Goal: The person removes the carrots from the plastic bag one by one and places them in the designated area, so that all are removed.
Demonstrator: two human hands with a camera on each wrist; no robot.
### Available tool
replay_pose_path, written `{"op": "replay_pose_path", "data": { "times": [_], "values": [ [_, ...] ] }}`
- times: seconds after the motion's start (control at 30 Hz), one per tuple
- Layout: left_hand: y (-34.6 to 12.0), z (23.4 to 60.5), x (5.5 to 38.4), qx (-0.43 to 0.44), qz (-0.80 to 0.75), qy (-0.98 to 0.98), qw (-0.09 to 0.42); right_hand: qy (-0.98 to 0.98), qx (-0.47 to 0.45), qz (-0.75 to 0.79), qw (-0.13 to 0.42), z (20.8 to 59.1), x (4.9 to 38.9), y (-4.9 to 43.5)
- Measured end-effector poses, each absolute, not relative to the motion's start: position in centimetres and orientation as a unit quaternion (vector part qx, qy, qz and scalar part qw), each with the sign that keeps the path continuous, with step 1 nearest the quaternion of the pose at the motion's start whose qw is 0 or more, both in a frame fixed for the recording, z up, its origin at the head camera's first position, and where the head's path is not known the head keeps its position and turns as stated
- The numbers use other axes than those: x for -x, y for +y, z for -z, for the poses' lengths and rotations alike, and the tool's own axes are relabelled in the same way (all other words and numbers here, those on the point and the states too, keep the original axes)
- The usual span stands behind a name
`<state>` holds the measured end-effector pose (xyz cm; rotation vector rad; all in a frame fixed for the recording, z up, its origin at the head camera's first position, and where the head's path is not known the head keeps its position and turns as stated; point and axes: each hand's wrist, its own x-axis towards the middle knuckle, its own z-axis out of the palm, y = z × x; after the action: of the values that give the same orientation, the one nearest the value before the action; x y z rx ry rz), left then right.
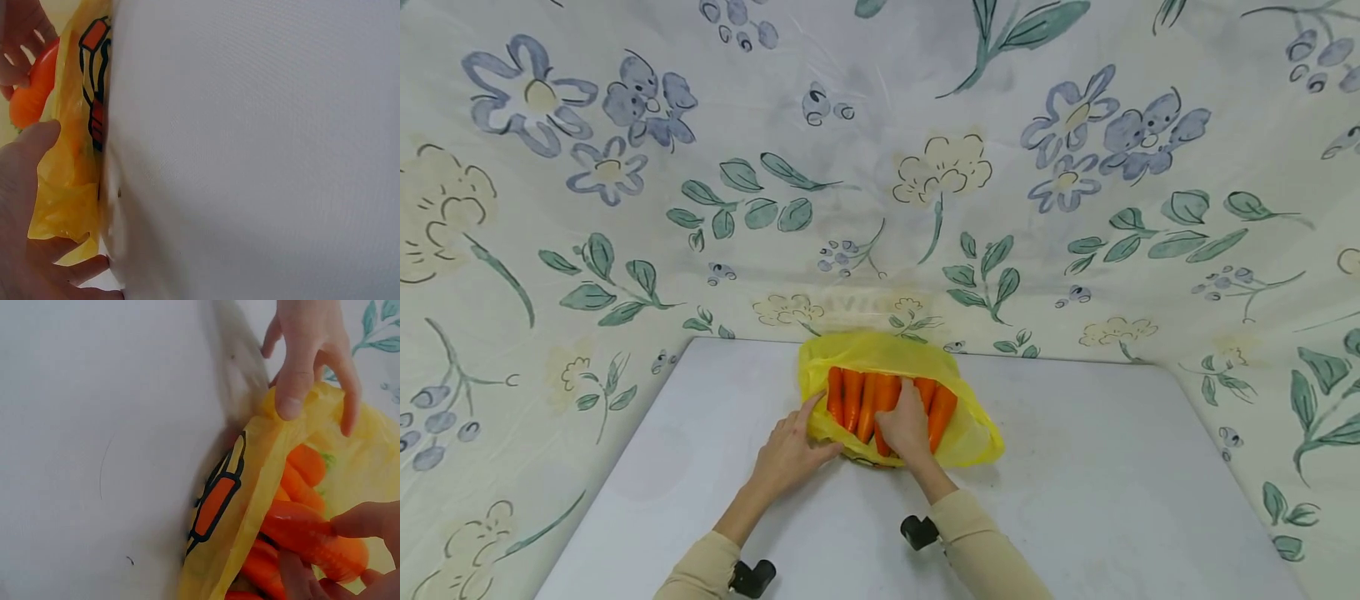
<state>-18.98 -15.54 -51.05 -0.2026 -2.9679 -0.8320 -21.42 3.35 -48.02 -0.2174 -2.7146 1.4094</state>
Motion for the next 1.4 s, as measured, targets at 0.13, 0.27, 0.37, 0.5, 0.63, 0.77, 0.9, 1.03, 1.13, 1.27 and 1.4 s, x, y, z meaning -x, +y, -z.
{"op": "replay_pose_path", "data": {
  "times": [0.13, 0.27, 0.37, 0.5, 0.63, 0.77, 0.9, 1.03, 1.13, 1.27, 1.4],
  "values": [
    [-15.6, 50.9, 19.0, 0.068, 0.271, -0.960, 0.026, -0.874, 0.065, -0.480, 0.042, 47.7, 21.5, 3.8],
    [-15.5, 50.9, 19.0, 0.067, 0.273, -0.959, 0.022, -0.868, 0.059, -0.492, 0.028, 47.4, 21.5, 4.3],
    [-15.5, 50.8, 19.0, 0.065, 0.273, -0.960, 0.018, -0.866, 0.057, -0.497, 0.012, 47.3, 21.5, 4.7],
    [-15.5, 50.9, 19.0, 0.065, 0.273, -0.960, 0.018, -0.869, 0.048, -0.493, 0.000, 47.6, 21.3, 5.2],
    [-15.4, 51.0, 19.0, 0.066, 0.272, -0.960, 0.017, -0.871, 0.036, -0.490, -0.007, 47.6, 20.7, 5.7],
    [-15.3, 51.1, 19.1, 0.067, 0.268, -0.961, 0.021, -0.869, 0.031, -0.493, -0.015, 47.4, 20.1, 6.2],
    [-15.2, 51.1, 19.0, 0.069, 0.266, -0.961, 0.026, -0.872, 0.020, -0.488, -0.024, 47.3, 19.7, 6.6],
    [-15.3, 51.3, 19.1, 0.071, 0.270, -0.960, 0.027, -0.874, 0.014, -0.485, -0.027, 47.2, 19.3, 6.8],
    [-15.3, 51.4, 19.1, 0.072, 0.270, -0.960, 0.026, -0.875, 0.010, -0.483, -0.034, 47.2, 19.0, 7.0],
    [-15.2, 51.3, 19.0, 0.072, 0.265, -0.961, 0.024, -0.878, 0.000, -0.475, -0.054, 47.4, 18.5, 7.1],
    [-15.3, 51.1, 18.9, 0.070, 0.265, -0.962, 0.022, -0.880, -0.027, -0.470, -0.069, 47.2, 18.0, 7.2]
  ]
}}
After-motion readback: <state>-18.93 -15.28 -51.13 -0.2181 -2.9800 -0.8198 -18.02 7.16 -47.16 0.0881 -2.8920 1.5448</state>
